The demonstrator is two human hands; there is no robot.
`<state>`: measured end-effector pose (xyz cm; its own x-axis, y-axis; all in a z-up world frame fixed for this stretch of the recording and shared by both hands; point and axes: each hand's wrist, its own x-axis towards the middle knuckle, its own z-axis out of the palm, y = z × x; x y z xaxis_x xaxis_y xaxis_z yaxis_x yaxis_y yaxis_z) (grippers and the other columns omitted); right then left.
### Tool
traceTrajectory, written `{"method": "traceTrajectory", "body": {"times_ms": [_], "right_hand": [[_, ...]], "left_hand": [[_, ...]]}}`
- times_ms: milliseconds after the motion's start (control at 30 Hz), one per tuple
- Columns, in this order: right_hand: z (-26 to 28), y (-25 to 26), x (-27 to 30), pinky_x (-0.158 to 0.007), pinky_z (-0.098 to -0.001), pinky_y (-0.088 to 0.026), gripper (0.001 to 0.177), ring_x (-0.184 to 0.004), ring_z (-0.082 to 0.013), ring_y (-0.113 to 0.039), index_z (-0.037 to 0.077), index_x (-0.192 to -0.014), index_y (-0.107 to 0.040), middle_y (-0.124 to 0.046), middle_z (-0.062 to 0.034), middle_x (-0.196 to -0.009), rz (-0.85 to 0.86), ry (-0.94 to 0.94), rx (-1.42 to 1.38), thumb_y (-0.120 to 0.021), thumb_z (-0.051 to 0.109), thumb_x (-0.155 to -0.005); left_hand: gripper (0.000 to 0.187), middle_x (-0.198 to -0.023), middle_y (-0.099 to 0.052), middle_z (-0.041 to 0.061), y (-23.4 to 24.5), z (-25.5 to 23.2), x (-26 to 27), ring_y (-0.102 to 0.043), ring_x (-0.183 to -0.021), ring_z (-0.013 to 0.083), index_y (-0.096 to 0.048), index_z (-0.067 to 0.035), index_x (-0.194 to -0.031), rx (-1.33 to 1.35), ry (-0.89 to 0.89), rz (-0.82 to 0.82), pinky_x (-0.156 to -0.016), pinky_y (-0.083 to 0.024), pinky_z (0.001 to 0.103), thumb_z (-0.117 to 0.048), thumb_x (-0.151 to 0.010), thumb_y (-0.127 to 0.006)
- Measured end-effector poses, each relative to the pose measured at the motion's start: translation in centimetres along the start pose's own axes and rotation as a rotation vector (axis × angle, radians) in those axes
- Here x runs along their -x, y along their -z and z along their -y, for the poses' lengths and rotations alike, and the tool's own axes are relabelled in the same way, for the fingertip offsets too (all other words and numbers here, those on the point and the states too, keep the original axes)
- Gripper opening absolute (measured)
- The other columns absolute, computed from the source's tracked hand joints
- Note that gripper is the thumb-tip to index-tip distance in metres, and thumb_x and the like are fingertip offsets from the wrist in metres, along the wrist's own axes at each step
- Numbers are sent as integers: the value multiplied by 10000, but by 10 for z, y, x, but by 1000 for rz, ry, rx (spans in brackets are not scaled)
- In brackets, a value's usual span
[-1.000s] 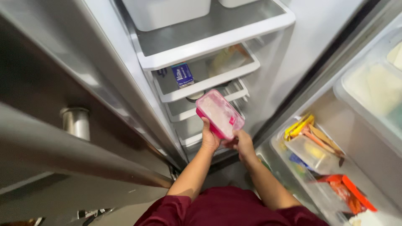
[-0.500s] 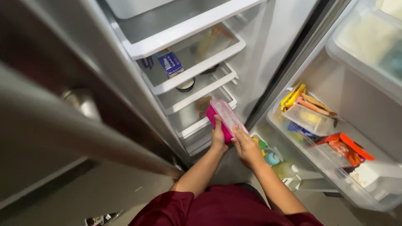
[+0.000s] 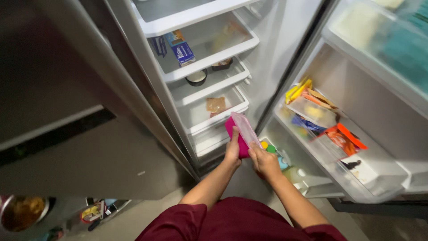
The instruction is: The person retrieves a pink container of flour and a yellow seasoning packet from the refrigerator. They place the items on a counter, open the seasoning packet, and transfer raw meat pieces from a clear container into the pink flour container. The person then shakes the container to coat the meat.
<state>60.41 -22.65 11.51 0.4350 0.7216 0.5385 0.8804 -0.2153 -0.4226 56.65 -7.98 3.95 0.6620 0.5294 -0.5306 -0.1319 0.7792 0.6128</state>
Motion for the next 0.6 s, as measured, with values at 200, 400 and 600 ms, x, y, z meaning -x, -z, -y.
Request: {"method": "traceTrajectory", "body": {"times_ms": [200,400,600], "right_hand": [[-13,37,55,-741,-442,-598,308,-852,-388,-744,34,-1219,-709,-743,-239,-1060,-9,-94,-99,-602,220,-998],[-22,47,86,-761,-441,-575,302,-885,-392,-733,53,-1204,-721,-744,-226,-1020,50,-143,-187,-581,257,-1030],[-9,67,92,-660,-384,-534,325,-703,-332,-701,68,-1123,-741,-701,-213,-794,178,-386,-366,-555,317,-1030]], "left_hand": [[1024,-1232,-700,146,-15,54,32,-691,-1103,251,-579,26,-1338,-11,-35,84,-966,-552,403,-779,-716,-696],[929,-1210,-708,68,-5,83,57,-708,-1075,197,-573,-69,-1342,71,-46,87,-953,-568,387,-726,-702,-721],[799,-1072,-664,49,18,95,79,-621,-859,166,-603,-63,-1352,30,-101,150,-723,-498,348,-695,-884,-747]]}}
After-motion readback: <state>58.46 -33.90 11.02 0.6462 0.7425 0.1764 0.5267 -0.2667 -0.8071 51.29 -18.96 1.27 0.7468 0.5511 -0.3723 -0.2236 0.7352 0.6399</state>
